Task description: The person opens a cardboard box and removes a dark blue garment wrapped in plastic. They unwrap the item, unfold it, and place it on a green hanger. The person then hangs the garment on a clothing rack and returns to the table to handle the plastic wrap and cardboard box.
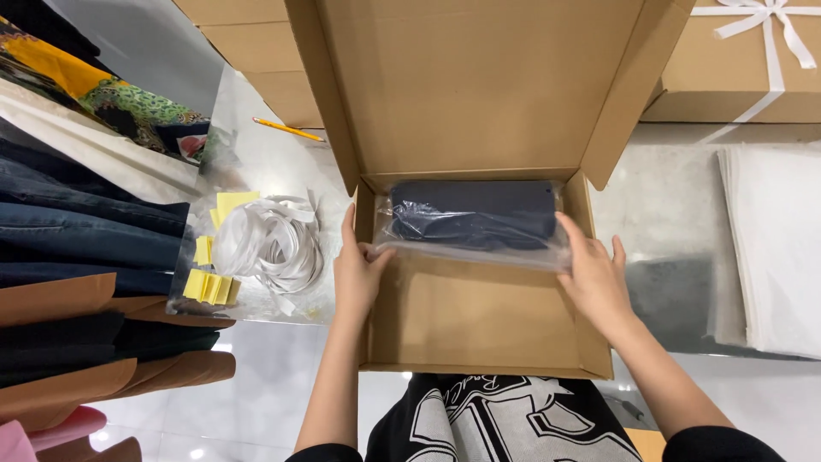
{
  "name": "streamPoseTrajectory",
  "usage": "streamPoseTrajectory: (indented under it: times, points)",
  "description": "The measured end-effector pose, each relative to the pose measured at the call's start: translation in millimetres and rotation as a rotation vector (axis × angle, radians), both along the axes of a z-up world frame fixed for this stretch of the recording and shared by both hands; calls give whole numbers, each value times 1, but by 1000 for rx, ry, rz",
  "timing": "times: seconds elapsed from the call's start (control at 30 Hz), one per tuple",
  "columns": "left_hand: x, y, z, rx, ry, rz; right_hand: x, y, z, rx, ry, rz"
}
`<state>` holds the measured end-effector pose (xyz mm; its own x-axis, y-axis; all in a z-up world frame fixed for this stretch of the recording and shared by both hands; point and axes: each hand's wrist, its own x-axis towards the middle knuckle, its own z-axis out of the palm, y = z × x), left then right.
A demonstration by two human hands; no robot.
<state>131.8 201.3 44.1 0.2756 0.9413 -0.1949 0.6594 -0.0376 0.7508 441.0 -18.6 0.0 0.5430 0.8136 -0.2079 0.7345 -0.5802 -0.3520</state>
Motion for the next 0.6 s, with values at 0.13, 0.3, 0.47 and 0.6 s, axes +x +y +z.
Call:
streamPoseTrajectory:
  times: [0.13,0.3,0.47,0.6]
  points:
    - [-1,19,9,1,-41,72,4,15,52,237,248,-170]
    - [3,30,34,30,-265,71,34,7,51,616,575,-330]
    - [4,21,61,-32,-579,62,15,-1,82,800,699,-441]
    - [-5,13,78,-90,-642,17,13,-23,86,995,747,-451]
